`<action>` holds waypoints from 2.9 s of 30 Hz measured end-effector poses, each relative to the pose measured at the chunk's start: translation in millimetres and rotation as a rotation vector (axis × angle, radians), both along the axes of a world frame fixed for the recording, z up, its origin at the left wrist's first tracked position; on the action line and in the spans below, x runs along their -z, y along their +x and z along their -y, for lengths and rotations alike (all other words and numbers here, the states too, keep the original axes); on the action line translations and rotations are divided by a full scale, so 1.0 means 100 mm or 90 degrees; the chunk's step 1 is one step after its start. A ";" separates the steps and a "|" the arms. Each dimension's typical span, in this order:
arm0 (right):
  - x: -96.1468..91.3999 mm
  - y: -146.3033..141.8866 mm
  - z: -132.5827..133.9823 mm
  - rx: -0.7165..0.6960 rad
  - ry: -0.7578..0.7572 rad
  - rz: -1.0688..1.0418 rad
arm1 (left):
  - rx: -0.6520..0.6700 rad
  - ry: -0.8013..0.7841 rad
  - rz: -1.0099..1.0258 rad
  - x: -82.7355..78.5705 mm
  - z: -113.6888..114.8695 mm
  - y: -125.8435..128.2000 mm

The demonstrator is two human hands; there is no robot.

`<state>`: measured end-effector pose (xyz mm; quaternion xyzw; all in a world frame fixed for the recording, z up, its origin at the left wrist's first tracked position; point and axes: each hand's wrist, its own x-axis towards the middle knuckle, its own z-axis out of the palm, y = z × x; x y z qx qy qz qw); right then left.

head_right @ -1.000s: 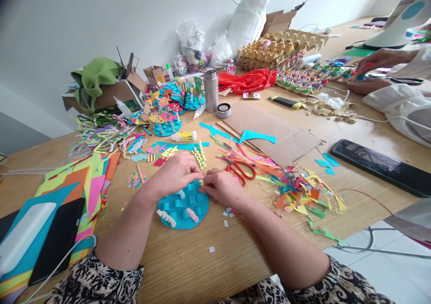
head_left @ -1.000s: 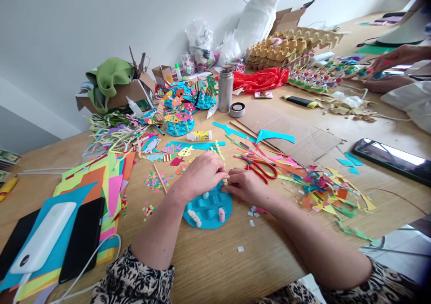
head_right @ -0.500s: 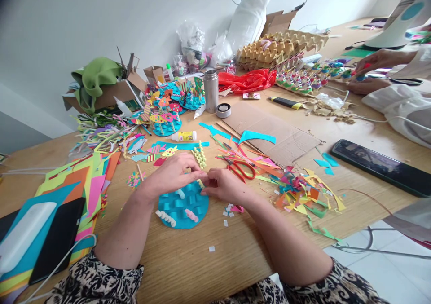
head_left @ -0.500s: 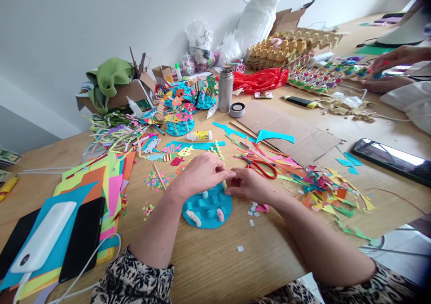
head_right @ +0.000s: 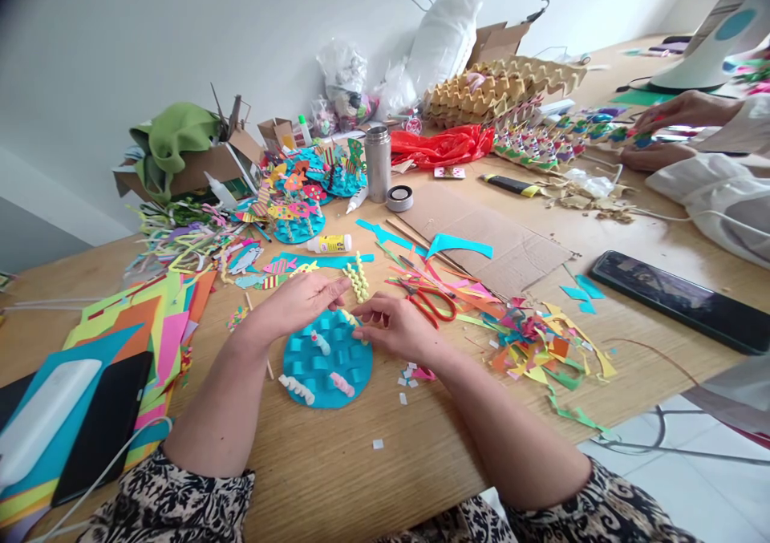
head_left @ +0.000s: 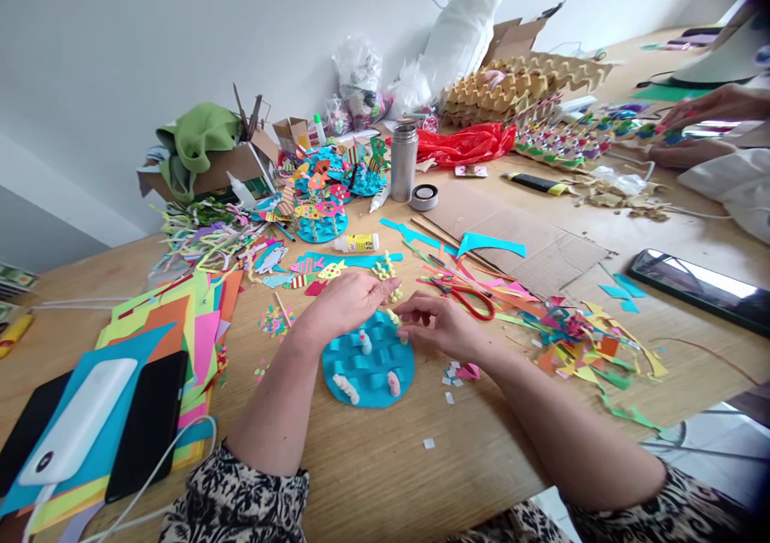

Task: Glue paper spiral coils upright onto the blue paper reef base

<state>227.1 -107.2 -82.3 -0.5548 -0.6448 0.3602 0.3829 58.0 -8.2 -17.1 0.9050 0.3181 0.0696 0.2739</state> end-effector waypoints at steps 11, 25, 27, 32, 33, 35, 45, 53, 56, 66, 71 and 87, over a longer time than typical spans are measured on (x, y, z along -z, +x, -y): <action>0.00 0.00 0.02 -0.063 -0.063 0.145 | 0.068 -0.051 -0.057 0.00 0.04 0.01; 0.10 0.03 0.01 -0.081 -0.008 0.259 | 0.057 -0.060 0.012 -0.03 0.13 0.10; 0.11 0.03 0.01 -0.083 -0.006 0.262 | 0.056 -0.055 0.015 -0.03 0.15 0.11; 0.12 0.01 0.02 -0.077 -0.001 0.272 | 0.099 -0.038 0.010 -0.02 0.16 0.13; 0.12 0.01 0.02 -0.074 0.001 0.275 | 0.113 -0.035 0.009 -0.02 0.16 0.13; 0.10 0.00 0.02 -0.069 0.007 0.274 | 0.130 -0.028 0.009 -0.01 0.17 0.14; 0.08 -0.03 0.03 -0.078 0.013 0.245 | 0.178 0.065 0.039 0.02 0.20 0.13; 0.09 -0.03 0.03 -0.063 0.017 0.278 | 0.234 0.065 0.050 0.04 0.22 0.15; 0.09 -0.04 0.03 -0.050 0.014 0.278 | 0.236 0.052 0.055 0.03 0.23 0.16; 0.10 -0.04 0.03 -0.048 -0.003 0.270 | 0.174 0.058 0.061 0.01 0.22 0.15; 0.09 -0.03 0.03 -0.072 0.007 0.249 | 0.168 0.072 0.035 0.02 0.22 0.14; 0.08 -0.05 0.02 -0.048 0.008 0.285 | 0.156 0.112 0.029 0.01 0.24 0.16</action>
